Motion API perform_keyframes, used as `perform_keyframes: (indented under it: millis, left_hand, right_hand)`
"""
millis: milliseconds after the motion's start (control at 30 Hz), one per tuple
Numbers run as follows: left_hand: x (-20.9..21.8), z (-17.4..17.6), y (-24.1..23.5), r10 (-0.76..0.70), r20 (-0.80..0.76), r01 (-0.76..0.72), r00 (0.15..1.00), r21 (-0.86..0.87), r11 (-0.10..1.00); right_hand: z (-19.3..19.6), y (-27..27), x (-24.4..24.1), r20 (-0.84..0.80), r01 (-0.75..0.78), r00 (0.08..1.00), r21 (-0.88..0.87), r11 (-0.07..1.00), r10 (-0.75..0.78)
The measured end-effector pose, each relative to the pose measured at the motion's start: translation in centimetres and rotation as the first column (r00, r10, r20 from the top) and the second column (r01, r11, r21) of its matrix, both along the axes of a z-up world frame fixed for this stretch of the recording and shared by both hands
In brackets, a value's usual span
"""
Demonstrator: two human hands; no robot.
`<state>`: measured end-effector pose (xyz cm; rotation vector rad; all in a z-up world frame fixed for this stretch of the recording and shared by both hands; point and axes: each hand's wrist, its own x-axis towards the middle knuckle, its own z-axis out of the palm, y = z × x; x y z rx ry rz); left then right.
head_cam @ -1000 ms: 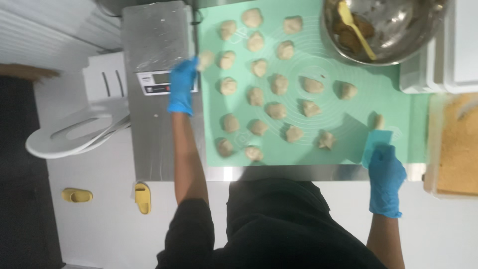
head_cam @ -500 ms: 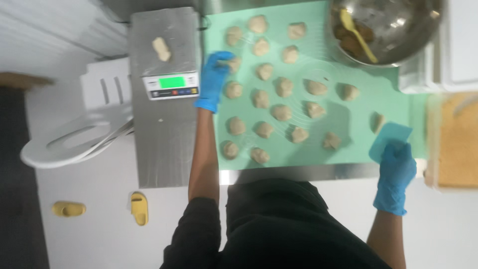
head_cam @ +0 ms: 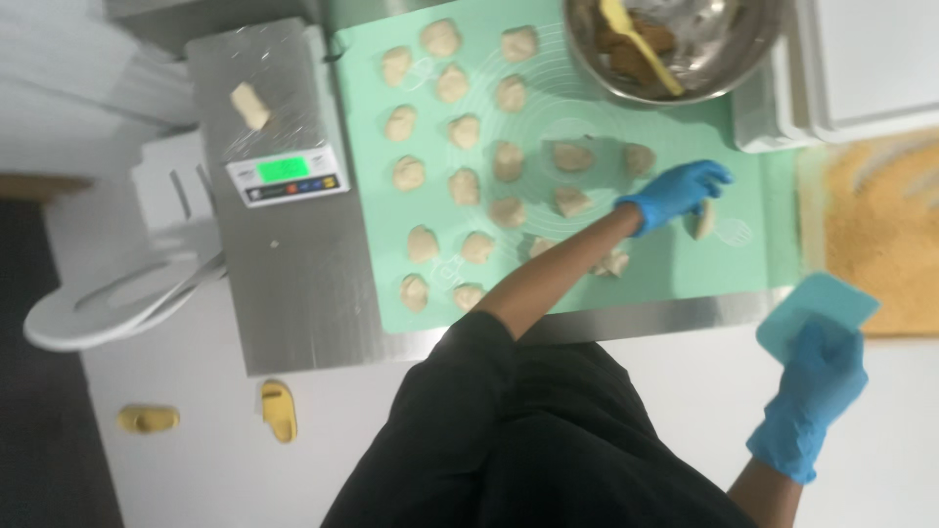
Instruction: The person weighs small pieces of dough on a digital scale, shapes them into balls, and places them on a green silicone mat. They then flatten a dough ball, add a brown filling using a spatula, and seal it into a round shape. Finally, the filled dough ball is rolled in a tray of breadcrumbs and placed on a metal tray.
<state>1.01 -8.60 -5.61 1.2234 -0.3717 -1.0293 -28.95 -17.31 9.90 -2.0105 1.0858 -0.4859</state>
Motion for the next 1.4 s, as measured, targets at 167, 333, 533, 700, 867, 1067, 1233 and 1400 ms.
perform_keyframes:
  millis: [167, 333, 533, 700, 867, 1067, 1233, 1400]
  left_hand:
    - [-1.0, -1.6, -3.4, -0.395, 0.776, 0.021, 0.493, 0.443, 0.896]
    - [-1.0, -0.3, -2.0, -0.364, 0.656, 0.013, 0.661, 0.474, 0.880]
    - [-1.5, 0.9, -0.9, -0.321, 0.894, -0.028, 0.313, 0.346, 0.938]
    - [-2.7, 0.9, 0.4, -0.414, 0.640, 0.082, 0.647, 0.481, 0.873]
    - [-2.6, 0.3, 2.9, -0.330, 0.616, -0.133, 0.715, 0.584, 0.801]
    - [-1.8, 0.1, 5.7, -0.175, 0.526, -0.168, 0.833, 0.541, 0.824]
    - [-2.2, -0.5, 5.7, -0.233, 0.402, -0.110, 0.886, 0.668, 0.736]
    - [-2.5, -0.9, 6.0, -0.184, 0.553, -0.232, 0.813, 0.597, 0.768]
  right_hand:
    - [-2.3, 0.0, -1.1, -0.142, -0.071, 0.988, -0.011, 0.997, 0.069]
    - [-3.2, -0.6, 0.5, -0.200, -0.120, 0.973, 0.005, 0.993, 0.119]
    - [-3.0, -1.1, 2.8, -0.175, -0.240, 0.958, -0.052, 0.969, 0.228]
    - [-2.8, -0.8, 4.3, -0.110, -0.269, 0.957, 0.003, 0.963, 0.268]
    - [-3.5, -0.1, 6.1, -0.179, -0.278, 0.945, 0.009, 0.961, 0.275]
    - [-4.3, 1.3, 11.3, -0.423, -0.473, 0.821, -0.127, 0.872, 0.384]
    - [-4.8, 2.1, 14.3, -0.395, -0.539, 0.815, -0.243, 0.807, 0.425]
    - [-7.4, 3.9, 16.3, -0.431, -0.605, 0.775, -0.295, 0.740, 0.462]
